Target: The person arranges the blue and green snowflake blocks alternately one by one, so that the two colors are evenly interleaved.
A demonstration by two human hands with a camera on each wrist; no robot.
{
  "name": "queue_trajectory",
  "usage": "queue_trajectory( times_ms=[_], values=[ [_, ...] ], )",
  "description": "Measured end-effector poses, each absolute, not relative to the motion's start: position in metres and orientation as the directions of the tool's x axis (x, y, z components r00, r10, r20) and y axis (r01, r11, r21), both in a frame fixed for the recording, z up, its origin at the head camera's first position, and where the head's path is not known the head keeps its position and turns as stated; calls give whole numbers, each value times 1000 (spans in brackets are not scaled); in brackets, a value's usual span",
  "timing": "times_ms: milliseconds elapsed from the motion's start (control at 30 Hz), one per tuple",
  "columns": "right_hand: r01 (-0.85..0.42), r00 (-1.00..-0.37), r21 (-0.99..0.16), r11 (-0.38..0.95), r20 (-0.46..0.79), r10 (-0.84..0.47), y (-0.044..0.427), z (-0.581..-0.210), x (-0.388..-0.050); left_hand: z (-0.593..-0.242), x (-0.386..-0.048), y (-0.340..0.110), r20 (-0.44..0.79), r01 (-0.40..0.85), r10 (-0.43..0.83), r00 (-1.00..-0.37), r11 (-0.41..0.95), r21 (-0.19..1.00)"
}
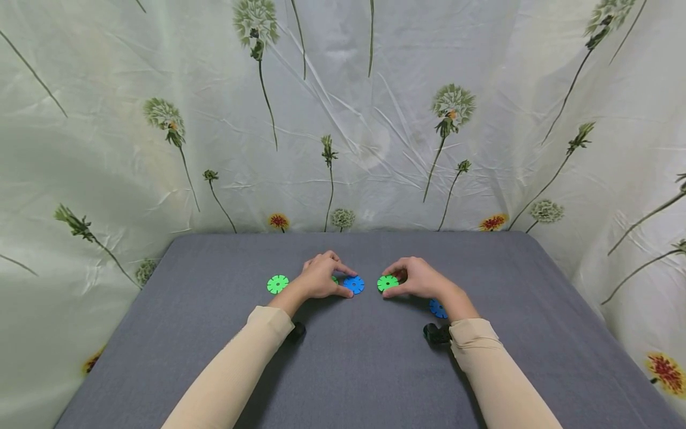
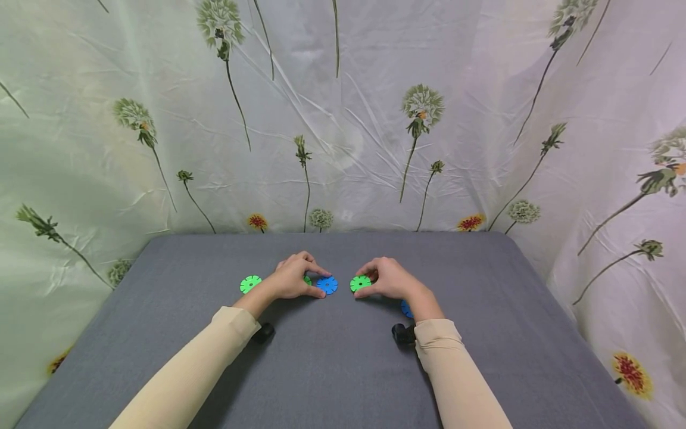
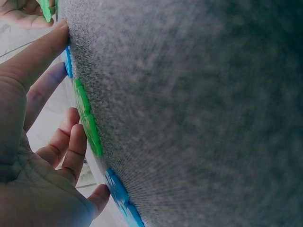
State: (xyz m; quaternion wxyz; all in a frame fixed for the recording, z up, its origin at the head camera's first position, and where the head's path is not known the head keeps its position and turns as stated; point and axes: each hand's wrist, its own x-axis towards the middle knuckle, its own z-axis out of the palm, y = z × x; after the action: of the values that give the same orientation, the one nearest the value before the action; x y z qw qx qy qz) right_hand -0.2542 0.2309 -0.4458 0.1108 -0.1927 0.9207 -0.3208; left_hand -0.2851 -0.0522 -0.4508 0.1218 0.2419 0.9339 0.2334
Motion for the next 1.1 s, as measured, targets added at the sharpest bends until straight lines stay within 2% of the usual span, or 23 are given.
queue_trajectory(
  times_ms=[1100],
  values=[
    [-278,-902,-610,742,-100,-420,214,-448,-253,-452,-286,-52,-127,383,504,-854,775,503]
  ],
)
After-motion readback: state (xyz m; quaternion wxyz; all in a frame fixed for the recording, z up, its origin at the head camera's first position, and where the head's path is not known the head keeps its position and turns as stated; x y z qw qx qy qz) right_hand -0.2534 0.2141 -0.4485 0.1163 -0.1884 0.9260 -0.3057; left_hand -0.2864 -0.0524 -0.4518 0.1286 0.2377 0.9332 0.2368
